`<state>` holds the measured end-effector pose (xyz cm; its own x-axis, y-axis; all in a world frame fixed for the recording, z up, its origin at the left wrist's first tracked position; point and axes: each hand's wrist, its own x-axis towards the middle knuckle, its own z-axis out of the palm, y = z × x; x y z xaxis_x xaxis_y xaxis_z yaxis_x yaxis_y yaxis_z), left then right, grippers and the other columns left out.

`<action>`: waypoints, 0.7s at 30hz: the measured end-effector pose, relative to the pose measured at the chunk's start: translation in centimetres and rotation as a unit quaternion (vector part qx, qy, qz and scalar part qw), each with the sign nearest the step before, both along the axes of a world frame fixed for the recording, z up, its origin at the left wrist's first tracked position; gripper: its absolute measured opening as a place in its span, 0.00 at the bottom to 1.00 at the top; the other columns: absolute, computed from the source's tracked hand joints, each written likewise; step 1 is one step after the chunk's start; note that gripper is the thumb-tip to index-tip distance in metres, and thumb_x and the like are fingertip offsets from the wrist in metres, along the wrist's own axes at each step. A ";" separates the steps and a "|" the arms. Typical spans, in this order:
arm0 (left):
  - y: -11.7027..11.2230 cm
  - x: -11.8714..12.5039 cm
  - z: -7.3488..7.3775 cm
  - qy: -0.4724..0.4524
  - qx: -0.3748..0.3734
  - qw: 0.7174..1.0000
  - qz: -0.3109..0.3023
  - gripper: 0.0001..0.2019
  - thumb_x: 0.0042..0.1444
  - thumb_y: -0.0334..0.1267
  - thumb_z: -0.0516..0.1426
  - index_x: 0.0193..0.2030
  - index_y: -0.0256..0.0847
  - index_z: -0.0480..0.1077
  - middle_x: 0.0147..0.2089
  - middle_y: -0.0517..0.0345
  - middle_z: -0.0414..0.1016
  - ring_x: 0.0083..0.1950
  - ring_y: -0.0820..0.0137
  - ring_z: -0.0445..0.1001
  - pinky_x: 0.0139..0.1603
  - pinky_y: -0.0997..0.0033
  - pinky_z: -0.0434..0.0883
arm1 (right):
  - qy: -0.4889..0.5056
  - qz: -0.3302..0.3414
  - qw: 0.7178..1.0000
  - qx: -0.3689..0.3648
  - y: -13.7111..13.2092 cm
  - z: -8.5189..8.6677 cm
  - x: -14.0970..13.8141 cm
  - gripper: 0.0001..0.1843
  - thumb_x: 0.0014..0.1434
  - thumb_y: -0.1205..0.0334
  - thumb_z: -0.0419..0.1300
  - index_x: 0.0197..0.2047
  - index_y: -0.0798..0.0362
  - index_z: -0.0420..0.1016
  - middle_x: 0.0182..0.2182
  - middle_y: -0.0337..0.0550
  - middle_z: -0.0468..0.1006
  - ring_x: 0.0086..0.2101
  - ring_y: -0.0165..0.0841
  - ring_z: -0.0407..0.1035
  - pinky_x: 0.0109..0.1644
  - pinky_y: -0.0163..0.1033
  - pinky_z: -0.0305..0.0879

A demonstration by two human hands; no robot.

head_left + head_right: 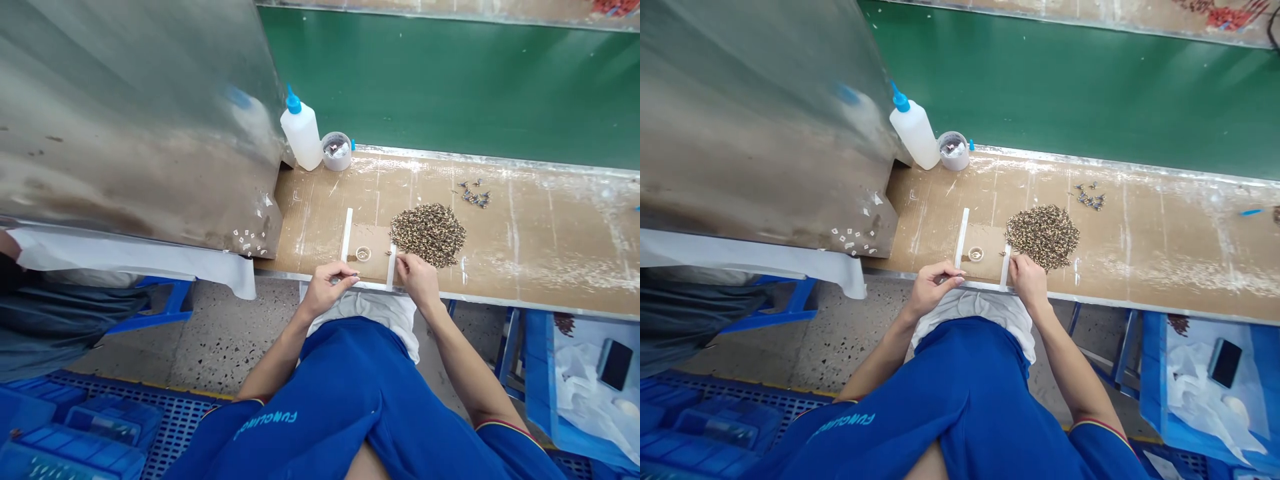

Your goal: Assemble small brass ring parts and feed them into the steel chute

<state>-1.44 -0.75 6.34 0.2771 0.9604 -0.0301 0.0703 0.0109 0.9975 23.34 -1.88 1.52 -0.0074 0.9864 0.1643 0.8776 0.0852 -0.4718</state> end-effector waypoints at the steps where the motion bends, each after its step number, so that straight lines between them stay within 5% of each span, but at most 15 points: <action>1: 0.0 0.0 0.1 0.006 0.003 1.000 -0.004 0.13 0.56 0.47 0.66 0.32 0.37 0.78 0.34 0.51 0.82 0.36 0.67 0.79 0.37 0.71 0.75 | -0.002 0.000 1.000 -0.010 -0.1 0.1 0.1 0.10 0.65 0.61 0.54 0.34 0.50 0.75 0.30 0.46 0.79 0.30 0.37 0.71 0.33 0.39 0.62; 16: 1.5 0.3 0.7 0.106 0.128 0.986 -0.019 0.08 0.60 0.39 0.61 0.32 0.38 0.76 0.29 0.56 0.78 0.30 0.71 0.75 0.33 0.73 0.72 | 0.079 0.019 0.995 -0.061 -0.3 0.9 0.0 0.10 0.58 0.71 0.56 0.36 0.51 0.78 0.33 0.46 0.78 0.33 0.37 0.73 0.38 0.40 0.68; 21: 1.5 0.8 0.6 0.122 0.147 0.981 -0.043 0.08 0.61 0.39 0.60 0.33 0.39 0.75 0.29 0.56 0.78 0.30 0.70 0.74 0.33 0.72 0.71 | 0.168 0.031 0.984 -0.043 -0.3 2.7 -0.7 0.12 0.63 0.65 0.55 0.39 0.50 0.81 0.31 0.45 0.76 0.32 0.37 0.73 0.40 0.42 0.71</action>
